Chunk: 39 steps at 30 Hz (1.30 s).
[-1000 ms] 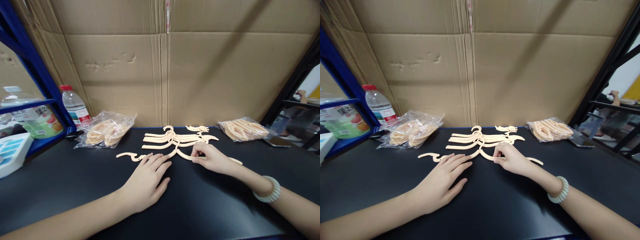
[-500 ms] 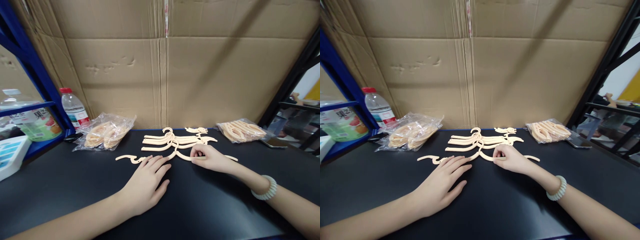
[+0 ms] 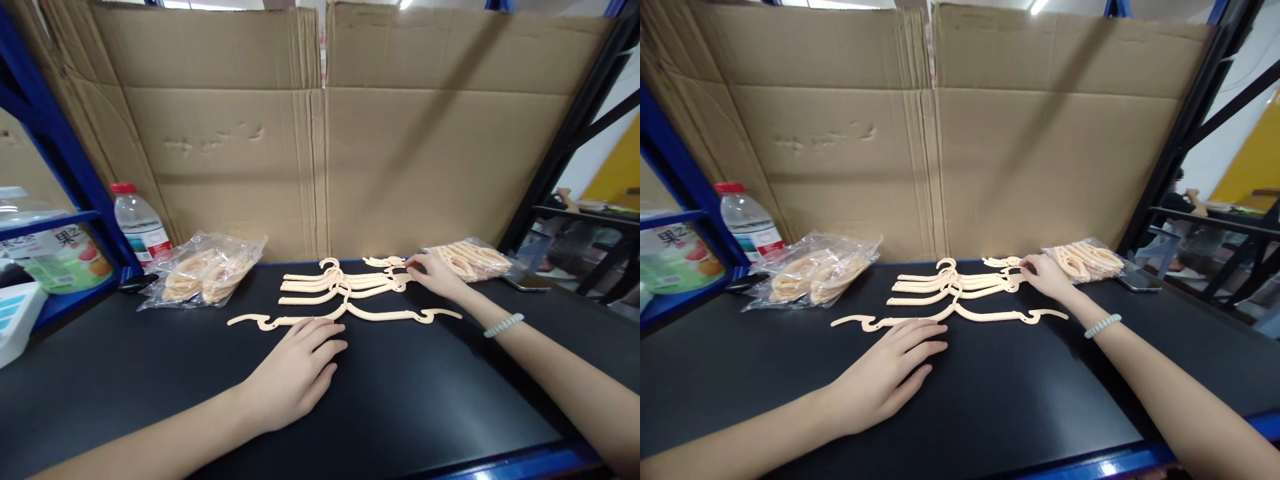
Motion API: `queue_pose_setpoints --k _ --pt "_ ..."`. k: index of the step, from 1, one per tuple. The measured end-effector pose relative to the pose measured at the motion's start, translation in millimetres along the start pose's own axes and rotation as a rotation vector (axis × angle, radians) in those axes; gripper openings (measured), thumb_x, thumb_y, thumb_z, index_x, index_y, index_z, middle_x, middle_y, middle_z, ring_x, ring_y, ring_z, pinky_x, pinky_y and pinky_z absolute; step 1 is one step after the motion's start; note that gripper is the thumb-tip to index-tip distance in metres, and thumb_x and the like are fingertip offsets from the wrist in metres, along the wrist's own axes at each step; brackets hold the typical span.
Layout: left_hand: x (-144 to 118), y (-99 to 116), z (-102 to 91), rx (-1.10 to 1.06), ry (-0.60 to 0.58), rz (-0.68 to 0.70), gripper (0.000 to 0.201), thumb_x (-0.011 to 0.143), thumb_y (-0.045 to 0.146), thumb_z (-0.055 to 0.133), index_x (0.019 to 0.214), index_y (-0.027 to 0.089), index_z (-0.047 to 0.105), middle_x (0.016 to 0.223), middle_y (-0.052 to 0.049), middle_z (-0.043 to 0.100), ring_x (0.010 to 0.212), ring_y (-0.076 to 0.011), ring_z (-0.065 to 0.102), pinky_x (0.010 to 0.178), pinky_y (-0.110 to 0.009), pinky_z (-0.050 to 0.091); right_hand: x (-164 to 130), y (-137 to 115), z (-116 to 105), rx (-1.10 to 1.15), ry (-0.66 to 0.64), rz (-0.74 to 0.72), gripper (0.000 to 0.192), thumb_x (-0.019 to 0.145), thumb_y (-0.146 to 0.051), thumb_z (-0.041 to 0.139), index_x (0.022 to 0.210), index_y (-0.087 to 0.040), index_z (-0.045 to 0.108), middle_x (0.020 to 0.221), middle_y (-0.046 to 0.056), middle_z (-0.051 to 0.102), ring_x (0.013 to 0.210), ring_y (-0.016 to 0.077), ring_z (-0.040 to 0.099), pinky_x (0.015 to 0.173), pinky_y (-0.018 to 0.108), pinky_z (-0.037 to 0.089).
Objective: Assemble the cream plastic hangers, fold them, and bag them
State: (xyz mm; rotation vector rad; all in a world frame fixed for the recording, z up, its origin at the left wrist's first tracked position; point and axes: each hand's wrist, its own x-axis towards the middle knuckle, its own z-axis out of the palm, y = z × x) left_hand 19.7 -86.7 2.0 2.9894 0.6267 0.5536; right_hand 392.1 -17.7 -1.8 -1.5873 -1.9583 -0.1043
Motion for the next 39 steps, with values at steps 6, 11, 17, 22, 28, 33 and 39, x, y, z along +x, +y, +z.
queue_pose_setpoints --k 6,11,17,22,28,33,39 --pt "0 1 -0.6 -0.033 0.034 0.003 0.032 0.088 0.013 0.045 0.117 0.019 0.058 0.13 -0.008 0.057 0.126 -0.0255 0.045 0.106 -0.046 0.04 4 13 7 -0.05 -0.058 -0.087 0.028 0.085 -0.021 0.043 0.103 -0.017 0.064 0.11 0.013 0.066 0.105 0.0277 0.058 0.096 0.046 0.043" --pt "0 2 -2.2 -0.046 0.054 0.002 0.033 0.088 0.013 0.045 0.116 0.021 0.058 0.129 -0.009 0.058 0.123 -0.0254 0.048 0.104 -0.045 0.042 8 11 12 -0.054 -0.111 -0.165 0.03 0.085 -0.019 0.041 0.104 -0.018 0.064 0.12 0.012 0.061 0.118 0.0257 0.051 0.103 0.045 0.038" --pt "0 3 -2.1 -0.026 0.047 0.015 0.032 0.087 0.011 0.045 0.115 0.02 0.059 0.126 -0.009 0.059 0.121 -0.0247 0.049 0.103 -0.044 0.042 6 10 15 -0.07 -0.144 -0.159 0.035 0.093 -0.031 0.035 0.113 -0.021 0.063 0.125 0.01 0.061 0.124 0.027 0.049 0.107 0.048 0.035" --pt "1 5 -4.5 -0.017 0.034 0.005 0.031 0.087 0.011 0.045 0.114 0.02 0.059 0.126 -0.008 0.058 0.122 -0.0242 0.049 0.105 -0.044 0.04 4 5 11 -0.086 -0.138 -0.166 0.037 0.094 -0.037 0.037 0.109 -0.018 0.065 0.118 0.013 0.064 0.117 0.029 0.054 0.101 0.047 0.04" --pt "1 5 -5.3 -0.009 -0.019 -0.026 0.032 0.088 0.012 0.043 0.115 0.021 0.058 0.127 -0.008 0.058 0.123 -0.0245 0.048 0.108 -0.051 0.033 2 1 2 -0.127 -0.114 -0.194 0.031 0.093 -0.034 0.044 0.104 -0.017 0.066 0.107 0.013 0.066 0.104 0.0268 0.057 0.093 0.043 0.043" --pt "1 5 -4.1 -0.011 -0.002 -0.042 0.032 0.087 0.012 0.045 0.114 0.023 0.058 0.127 -0.007 0.058 0.123 -0.025 0.048 0.11 -0.055 0.028 2 -4 -3 -0.144 -0.087 -0.237 0.03 0.092 -0.031 0.042 0.098 -0.015 0.067 0.101 0.014 0.066 0.096 0.0267 0.057 0.088 0.044 0.044" --pt "0 6 -4.6 -0.007 0.01 -0.04 0.032 0.087 0.013 0.045 0.114 0.023 0.059 0.125 -0.008 0.059 0.121 -0.0251 0.05 0.109 -0.055 0.028 1 -11 -10 -0.107 -0.026 -0.265 0.032 0.094 -0.03 0.037 0.091 -0.018 0.067 0.093 0.012 0.066 0.087 0.0236 0.058 0.083 0.041 0.047"
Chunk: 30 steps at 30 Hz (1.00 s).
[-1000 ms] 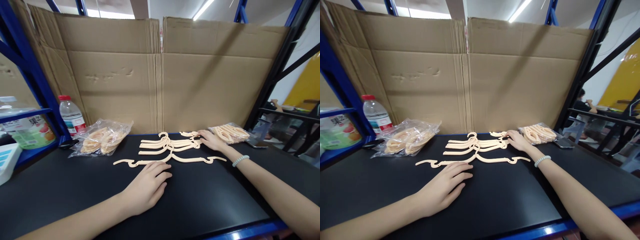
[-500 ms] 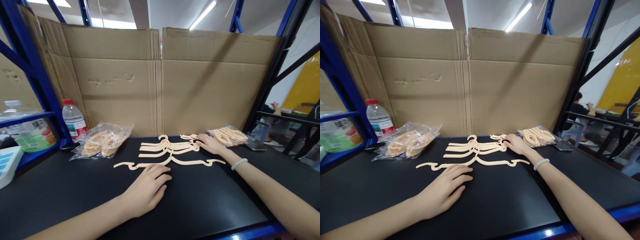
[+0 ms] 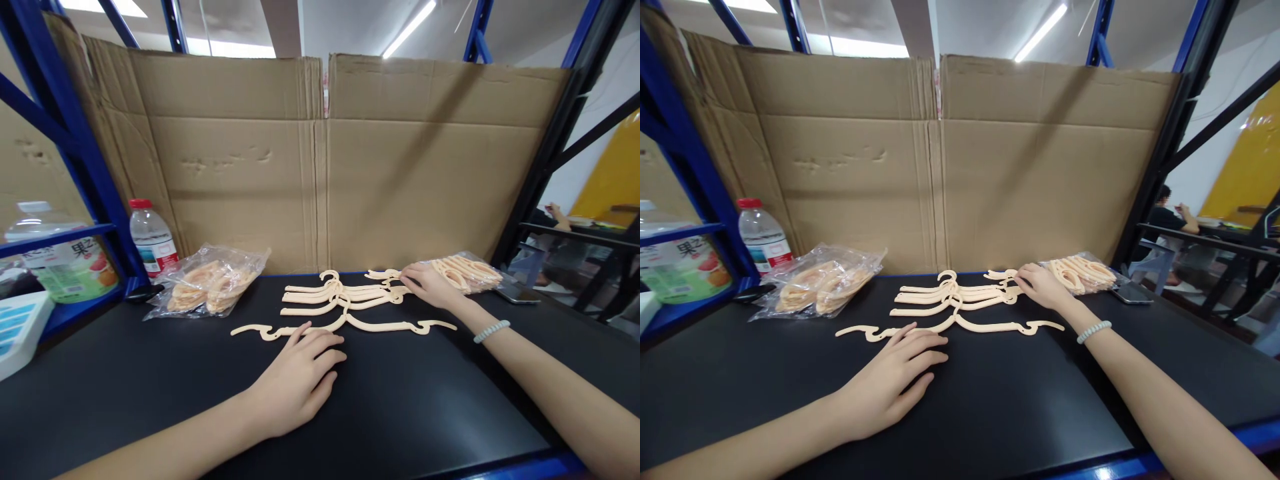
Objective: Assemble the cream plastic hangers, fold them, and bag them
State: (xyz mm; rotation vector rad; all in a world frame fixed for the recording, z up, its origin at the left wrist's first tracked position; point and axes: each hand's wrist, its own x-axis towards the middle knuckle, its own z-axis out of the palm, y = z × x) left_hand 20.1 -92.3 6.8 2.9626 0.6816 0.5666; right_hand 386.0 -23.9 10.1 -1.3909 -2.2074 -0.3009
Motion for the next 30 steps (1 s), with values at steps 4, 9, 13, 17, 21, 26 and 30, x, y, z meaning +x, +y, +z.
queue_pose_setpoints --k 4,9,13,17,21,26,30 --pt "0 0 0.4 0.008 0.012 0.002 0.031 0.087 0.013 0.046 0.113 0.023 0.06 0.125 -0.008 0.059 0.121 -0.0251 0.05 0.109 -0.055 0.029 1 -5 -3 0.013 0.061 0.007 0.034 0.093 -0.032 0.037 0.078 -0.019 0.065 0.081 0.01 0.064 0.079 0.0228 0.057 0.077 0.039 0.047" --pt "0 0 0.4 0.001 -0.011 -0.011 0.031 0.087 0.014 0.046 0.114 0.023 0.059 0.126 -0.007 0.059 0.122 -0.0256 0.05 0.109 -0.057 0.028 2 -11 -3 0.033 0.188 0.073 0.028 0.089 -0.036 0.044 0.068 -0.022 0.057 0.074 0.007 0.059 0.072 0.0213 0.055 0.071 0.036 0.045" --pt "1 0 -0.2 0.003 -0.007 -0.012 0.032 0.087 0.013 0.046 0.113 0.023 0.059 0.125 -0.007 0.06 0.121 -0.0253 0.05 0.109 -0.057 0.028 2 -13 1 0.078 0.298 0.159 0.027 0.084 -0.039 0.051 0.063 -0.023 0.052 0.067 0.004 0.057 0.066 0.02 0.053 0.067 0.035 0.043" --pt "0 1 -1.2 -0.002 0.014 -0.005 0.03 0.087 0.014 0.046 0.112 0.023 0.06 0.124 -0.007 0.06 0.121 -0.0245 0.051 0.109 -0.054 0.029 3 -17 4 0.17 0.419 0.253 0.024 0.08 -0.038 0.054 0.063 -0.023 0.051 0.065 0.003 0.06 0.064 0.0189 0.055 0.065 0.034 0.046" --pt "1 1 -1.1 -0.026 0.034 -0.001 0.031 0.086 0.014 0.048 0.112 0.024 0.059 0.123 -0.006 0.061 0.119 -0.0234 0.052 0.11 -0.052 0.029 6 -35 -1 0.308 0.542 0.346 0.024 0.08 -0.041 0.055 0.065 -0.023 0.048 0.07 0.005 0.063 0.067 0.0193 0.06 0.066 0.035 0.051" --pt "3 -2 6.0 -0.165 0.171 -0.088 0.049 0.085 0.013 0.049 0.132 0.023 0.039 0.117 -0.007 0.062 0.107 -0.0205 0.058 0.1 -0.044 0.042 9 -90 -5 1.09 0.564 0.528 0.039 0.064 -0.042 0.076 0.072 -0.024 0.042 0.067 -0.002 0.058 0.063 0.0166 0.061 0.068 0.037 0.054" --pt "6 -6 10.2 -0.29 0.298 -0.206 0.064 0.083 0.019 0.057 0.139 0.025 0.026 0.106 -0.004 0.064 0.09 -0.0169 0.061 0.085 -0.035 0.05 5 -140 4 1.543 0.2 0.608 0.036 0.063 -0.036 0.081 0.074 -0.022 0.051 0.066 -0.004 0.061 0.063 0.0131 0.062 0.072 0.034 0.054"
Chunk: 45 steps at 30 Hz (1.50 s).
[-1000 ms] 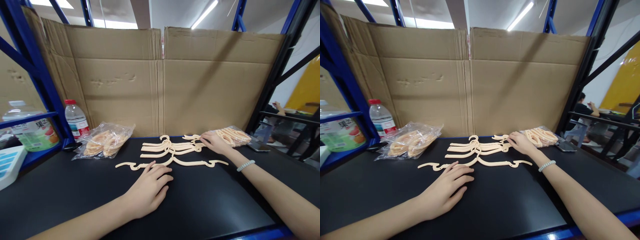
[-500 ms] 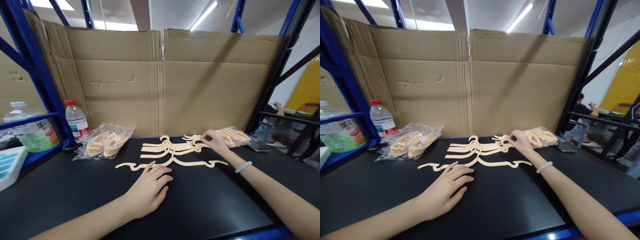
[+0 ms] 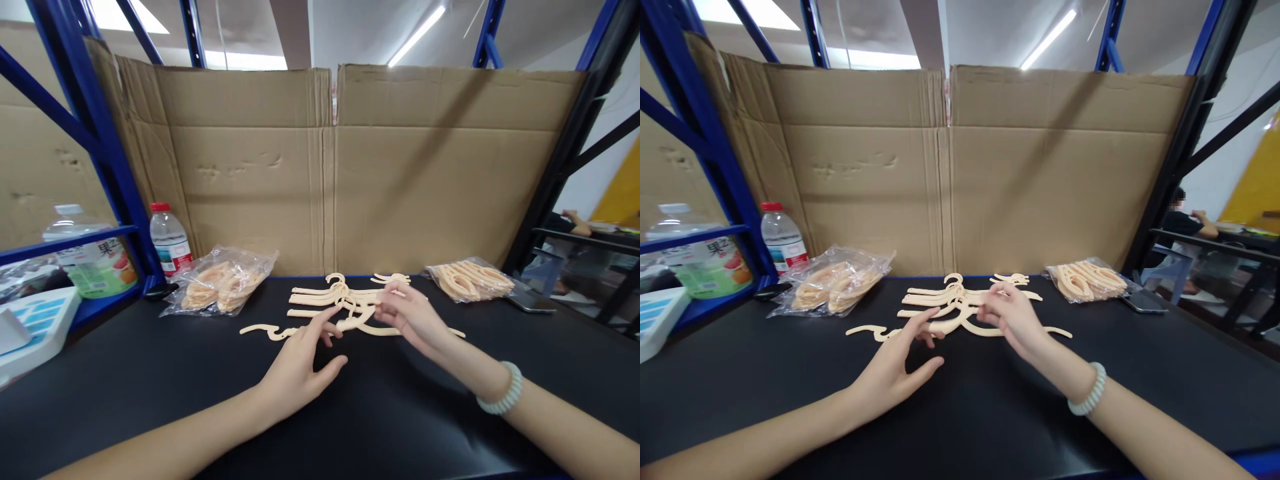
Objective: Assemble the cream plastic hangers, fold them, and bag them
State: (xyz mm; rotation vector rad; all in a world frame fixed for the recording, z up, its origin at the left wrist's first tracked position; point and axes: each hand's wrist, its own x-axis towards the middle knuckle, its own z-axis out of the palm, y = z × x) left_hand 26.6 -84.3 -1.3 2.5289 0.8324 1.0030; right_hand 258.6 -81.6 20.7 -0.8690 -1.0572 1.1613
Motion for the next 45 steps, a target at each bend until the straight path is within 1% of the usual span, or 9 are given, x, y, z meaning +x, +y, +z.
queue_pose_setpoints --k 3,6,8,11,15,21,25,30,45 --pt "2 2 -0.4 -0.07 0.013 0.042 0.057 0.082 0.022 0.062 0.133 0.025 0.036 0.098 -0.001 0.065 0.078 -0.0138 0.061 0.077 -0.029 0.051 -13 12 19 -0.025 -0.13 0.107 0.034 0.063 -0.037 0.082 0.077 -0.019 0.057 0.064 -0.004 0.061 0.058 0.0114 0.061 0.065 0.03 0.053" --pt "4 6 -1.9 -0.116 -0.006 0.123 0.02 0.085 0.026 0.061 0.104 0.02 0.057 0.085 0.0 0.065 0.068 -0.0116 0.058 0.067 -0.024 0.049 -18 19 25 -0.106 -0.2 0.129 0.034 0.064 -0.042 0.08 0.073 -0.017 0.059 0.066 -0.002 0.063 0.055 0.0112 0.061 0.06 0.028 0.052" --pt "5 8 -2.9 -0.125 0.004 0.133 0.009 0.088 0.026 0.058 0.087 0.018 0.06 0.077 0.0 0.064 0.064 -0.011 0.056 0.062 -0.022 0.047 -17 19 24 -0.186 -0.257 0.109 0.034 0.068 -0.045 0.077 0.072 -0.017 0.058 0.065 -0.001 0.063 0.053 0.0118 0.06 0.058 0.029 0.052" --pt "6 9 -4.2 -0.135 0.04 0.078 0.016 0.092 0.025 0.05 0.083 0.017 0.061 0.075 -0.001 0.063 0.065 -0.0117 0.057 0.062 -0.023 0.045 -9 14 13 -0.422 -0.344 -0.052 0.029 0.081 -0.045 0.064 0.074 -0.018 0.06 0.068 0.002 0.065 0.059 0.0155 0.063 0.059 0.031 0.052" --pt "7 6 -4.4 -0.157 0.051 -0.038 0.026 0.095 0.025 0.043 0.077 0.017 0.06 0.08 -0.003 0.064 0.075 -0.0146 0.061 0.07 -0.025 0.048 11 7 -19 -0.976 -0.272 -0.479 0.014 0.087 -0.027 0.056 0.088 -0.02 0.068 0.091 0.007 0.069 0.088 0.0222 0.063 0.08 0.038 0.049" --pt "4 4 -4.0 -0.105 -0.085 -0.078 0.023 0.097 0.028 0.035 0.096 0.019 0.056 0.112 -0.01 0.062 0.108 -0.0216 0.057 0.093 -0.035 0.045 33 16 -55 -1.323 -0.292 -0.553 0.02 0.085 -0.013 0.056 0.1 -0.018 0.068 0.096 0.009 0.068 0.096 0.025 0.058 0.087 0.042 0.047" --pt "4 4 -5.4 -0.095 -0.169 -0.129 0.026 0.098 0.03 0.032 0.103 0.018 0.055 0.121 -0.011 0.058 0.117 -0.0224 0.052 0.1 -0.037 0.041 35 22 -54 -1.391 -0.338 -0.558 0.016 0.085 -0.012 0.058 0.094 -0.019 0.068 0.091 0.008 0.065 0.092 0.0242 0.057 0.083 0.04 0.047" --pt "4 5 -6.0 -0.092 -0.181 -0.142 0.031 0.098 0.03 0.03 0.11 0.016 0.054 0.115 -0.012 0.06 0.108 -0.023 0.055 0.095 -0.038 0.043 38 25 -54 -1.402 -0.313 -0.597 0.007 0.083 -0.013 0.061 0.08 -0.018 0.066 0.082 0.007 0.064 0.086 0.0235 0.056 0.078 0.038 0.047" --pt "3 -1 -2.4 -0.092 -0.182 -0.133 0.029 0.097 0.03 0.031 0.107 0.017 0.055 0.111 -0.01 0.06 0.106 -0.022 0.055 0.095 -0.037 0.042 42 17 -61 -1.302 -0.061 -0.65 0.005 0.086 -0.019 0.052 0.081 -0.021 0.055 0.085 0.005 0.059 0.078 0.021 0.058 0.072 0.035 0.048"
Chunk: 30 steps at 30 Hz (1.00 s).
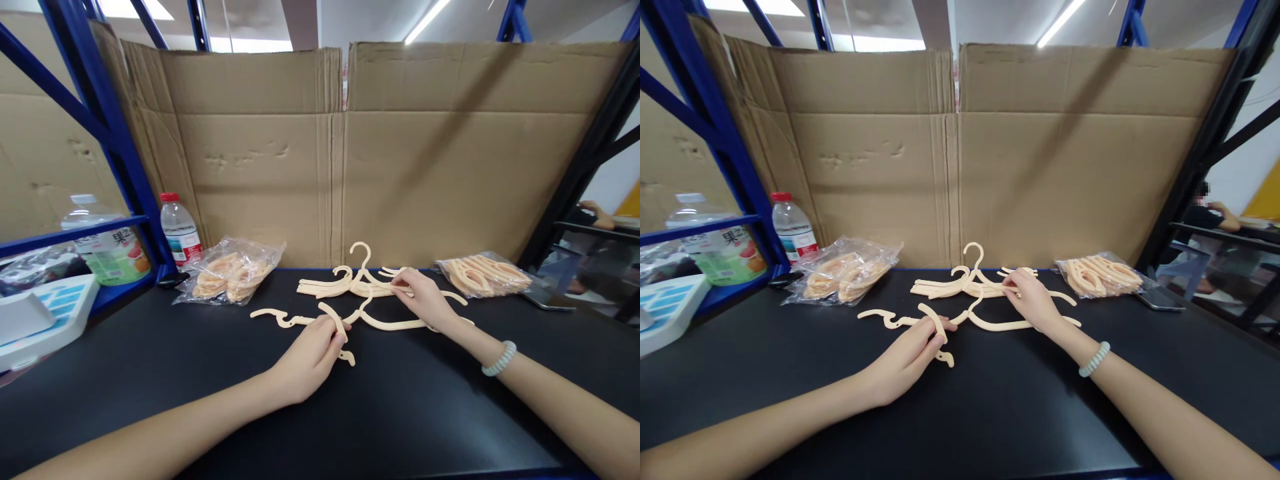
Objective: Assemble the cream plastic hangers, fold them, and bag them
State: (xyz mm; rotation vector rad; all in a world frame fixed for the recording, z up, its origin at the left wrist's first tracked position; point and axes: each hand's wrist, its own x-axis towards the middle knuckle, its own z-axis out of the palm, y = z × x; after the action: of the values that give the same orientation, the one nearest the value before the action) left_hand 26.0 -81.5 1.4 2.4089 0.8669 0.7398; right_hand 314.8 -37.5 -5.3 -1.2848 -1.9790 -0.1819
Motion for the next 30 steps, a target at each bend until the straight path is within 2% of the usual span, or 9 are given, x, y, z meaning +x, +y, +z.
queue_pose_setpoints --k 4,7,11,14,17,21,24,30 --pt "0 0 0.4 -0.024 0.013 -0.007 0.028 0.097 0.031 0.033 0.104 0.018 0.057 0.113 -0.011 0.061 0.109 -0.0237 0.055 0.095 -0.038 0.042 2 1 -6 -0.007 0.087 0.01 0.005 0.086 -0.023 0.051 0.082 -0.021 0.053 0.084 0.005 0.059 0.077 0.0215 0.058 0.07 0.035 0.047" --pt "1 1 -1.8 -0.112 0.094 -0.034 0.027 0.096 0.033 0.036 0.104 0.019 0.057 0.108 -0.01 0.064 0.101 -0.0234 0.06 0.089 -0.038 0.046 3 1 -12 0.047 0.126 0.056 0.007 0.086 -0.027 0.052 0.082 -0.022 0.053 0.083 0.005 0.062 0.078 0.0221 0.061 0.071 0.036 0.048" --pt "7 0 -11.5 -0.461 0.341 -0.119 0.023 0.095 0.04 0.041 0.089 0.019 0.049 0.094 -0.006 0.067 0.076 -0.0175 0.065 0.069 -0.031 0.052 1 3 -20 0.191 0.124 0.139 0.016 0.086 -0.037 0.055 0.083 -0.022 0.052 0.079 0.004 0.062 0.075 0.0214 0.062 0.071 0.036 0.05" --pt "12 1 -23.0 -0.681 0.554 -0.154 0.026 0.091 0.043 0.05 0.084 0.019 0.045 0.085 -0.003 0.067 0.057 -0.0113 0.061 0.056 -0.025 0.05 -1 3 -22 0.311 0.136 0.138 0.022 0.085 -0.042 0.057 0.085 -0.021 0.051 0.08 0.003 0.059 0.076 0.0199 0.061 0.069 0.034 0.052" --pt "15 3 -33.4 -0.786 0.672 -0.192 0.028 0.085 0.043 0.06 0.085 0.017 0.048 0.078 -0.001 0.067 0.054 -0.0091 0.061 0.053 -0.021 0.047 -4 -1 -22 0.419 0.127 0.129 0.022 0.086 -0.042 0.057 0.091 -0.021 0.053 0.086 0.005 0.06 0.08 0.0193 0.062 0.071 0.033 0.054" --pt "16 7 -40.6 -0.921 0.708 -0.243 0.03 0.075 0.035 0.072 0.083 0.015 0.052 0.07 0.001 0.065 0.056 -0.0085 0.061 0.055 -0.019 0.047 -6 -10 -21 0.413 0.078 0.071 0.023 0.088 -0.04 0.055 0.101 -0.021 0.058 0.097 0.008 0.065 0.088 0.0218 0.063 0.078 0.037 0.055" --pt "16 7 -43.1 -1.026 0.712 -0.288 0.03 0.067 0.025 0.079 0.081 0.014 0.054 0.065 0.002 0.064 0.059 -0.0071 0.06 0.061 -0.018 0.048 -7 -14 -23 0.369 0.076 0.039 0.023 0.088 -0.039 0.054 0.101 -0.021 0.061 0.099 0.009 0.067 0.089 0.0227 0.064 0.076 0.037 0.055" --pt "17 6 -46.1 -1.098 0.688 -0.311 0.031 0.059 0.014 0.081 0.083 0.012 0.062 0.069 0.001 0.064 0.072 -0.0086 0.061 0.074 -0.019 0.047 -8 -17 -26 0.315 0.11 0.029 0.02 0.089 -0.036 0.054 0.099 -0.021 0.061 0.097 0.007 0.068 0.089 0.0224 0.065 0.076 0.036 0.054"
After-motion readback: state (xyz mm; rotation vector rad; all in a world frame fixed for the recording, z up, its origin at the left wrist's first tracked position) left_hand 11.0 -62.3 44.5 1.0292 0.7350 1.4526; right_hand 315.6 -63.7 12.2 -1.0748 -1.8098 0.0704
